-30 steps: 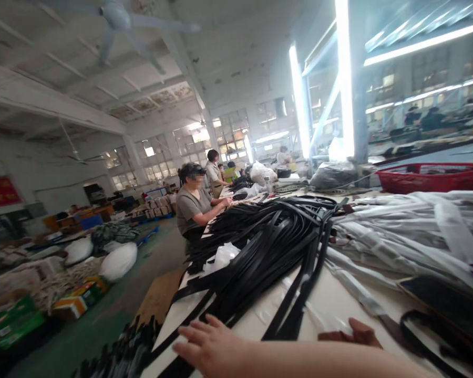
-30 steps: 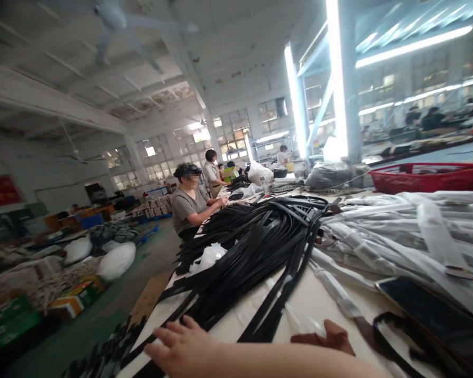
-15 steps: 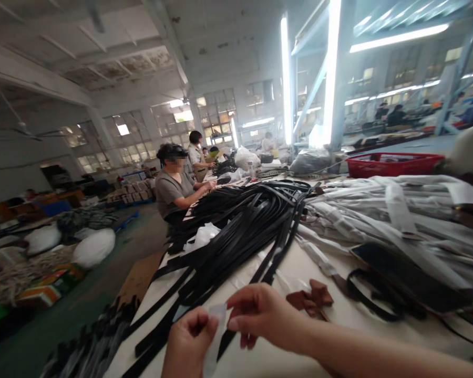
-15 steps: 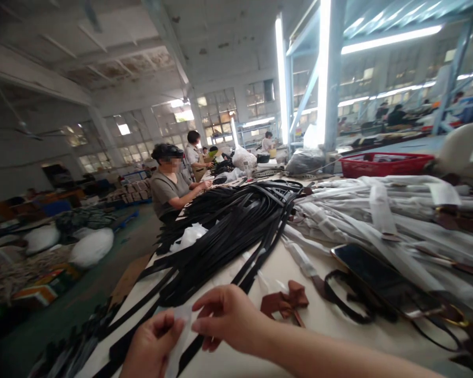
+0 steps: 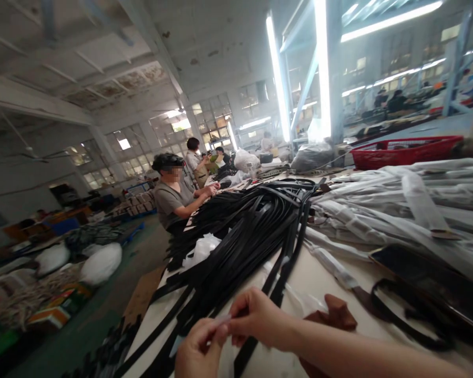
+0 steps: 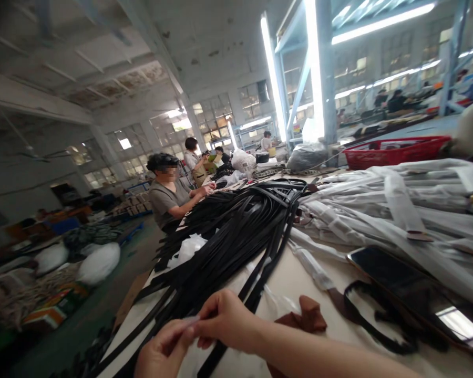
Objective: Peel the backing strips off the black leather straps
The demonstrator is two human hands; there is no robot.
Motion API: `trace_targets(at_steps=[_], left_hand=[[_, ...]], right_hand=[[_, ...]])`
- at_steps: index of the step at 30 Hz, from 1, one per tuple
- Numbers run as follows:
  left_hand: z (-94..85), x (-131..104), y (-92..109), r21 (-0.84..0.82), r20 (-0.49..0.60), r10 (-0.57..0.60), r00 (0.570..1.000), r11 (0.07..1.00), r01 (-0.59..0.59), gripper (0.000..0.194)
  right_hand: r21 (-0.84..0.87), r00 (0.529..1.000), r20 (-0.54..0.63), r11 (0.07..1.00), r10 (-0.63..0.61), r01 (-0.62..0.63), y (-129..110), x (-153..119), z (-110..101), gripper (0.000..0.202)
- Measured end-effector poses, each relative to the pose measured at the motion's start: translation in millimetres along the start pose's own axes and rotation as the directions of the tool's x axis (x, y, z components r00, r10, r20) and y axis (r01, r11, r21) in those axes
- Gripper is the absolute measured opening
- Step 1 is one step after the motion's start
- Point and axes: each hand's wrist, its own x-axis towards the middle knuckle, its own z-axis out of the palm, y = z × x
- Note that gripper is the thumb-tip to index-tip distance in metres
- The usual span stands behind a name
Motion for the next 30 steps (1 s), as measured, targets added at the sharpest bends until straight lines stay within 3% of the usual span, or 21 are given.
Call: trace_targets(at_steps=[2,4,7,9,12,16,18,21,23,25,30], left_hand=[[-7.5,1,0,0.122,-0.056,0.034,0.998,0.992,-0.027,0.046],[-19.7,2,-5,0.16,-0.155,-0.008,0.988,0.987,0.033,0.047],[-39.9,4,-18,0.077,-0.249,-0.15,0.957,0.982,0.174,0.048],[-50.0,4,-24,-0.012,-0.252,-0.218,0.943,0.975,0.222,0.049],[-59.0,3,-22,-0.02,-0.245,-0.209,0.947,0.977,0.21,0.045],[-66.0,-1,-6,0.17,-0.214,-0.108,0.971,0.975,0.145,0.034],[-68.2,-3,1,0.257,-0.22,-0.028,0.975,0.963,0.086,0.028],[-68.9,-8,5,0.34,-0.247,0.044,0.968,0.939,0.044,0.023],[-67.5,-11,5,0.374,-0.23,0.048,0.972,0.926,0.042,0.02],[-64.7,-12,3,0.397,-0.184,0.046,0.982,0.917,0.032,0.018],[-54.4,-12,5,0.424,-0.118,0.078,0.99,0.905,-0.021,0.015]], right_hand=[[-0.054,0.993,0.102,0.996,-0.06,0.065,-1,-4,-11,0.042],[-0.265,0.974,0.155,0.943,-0.163,0.2,-7,-10,-24,0.038],[-0.65,0.915,0.302,0.644,-0.268,0.404,-12,-17,-33,0.035],[-0.752,0.861,0.454,0.419,-0.23,0.509,-9,-19,-29,0.033],[-0.82,0.858,0.49,0.254,-0.155,0.514,0,-21,-13,0.024],[-0.875,0.9,0.409,0.214,-0.154,0.434,4,-26,-5,0.009],[-0.92,0.937,0.303,0.204,-0.172,0.335,0,-28,-10,0.002],[-0.947,0.943,0.143,0.235,-0.302,0.218,-10,-30,-23,0.013],[-0.919,0.895,0.173,0.261,-0.41,0.297,-15,-31,-28,0.02],[-0.887,0.863,0.247,0.255,-0.44,0.384,-17,-33,-28,0.02],[-0.886,0.88,0.311,0.227,-0.359,0.405,-12,-36,-20,0.016]])
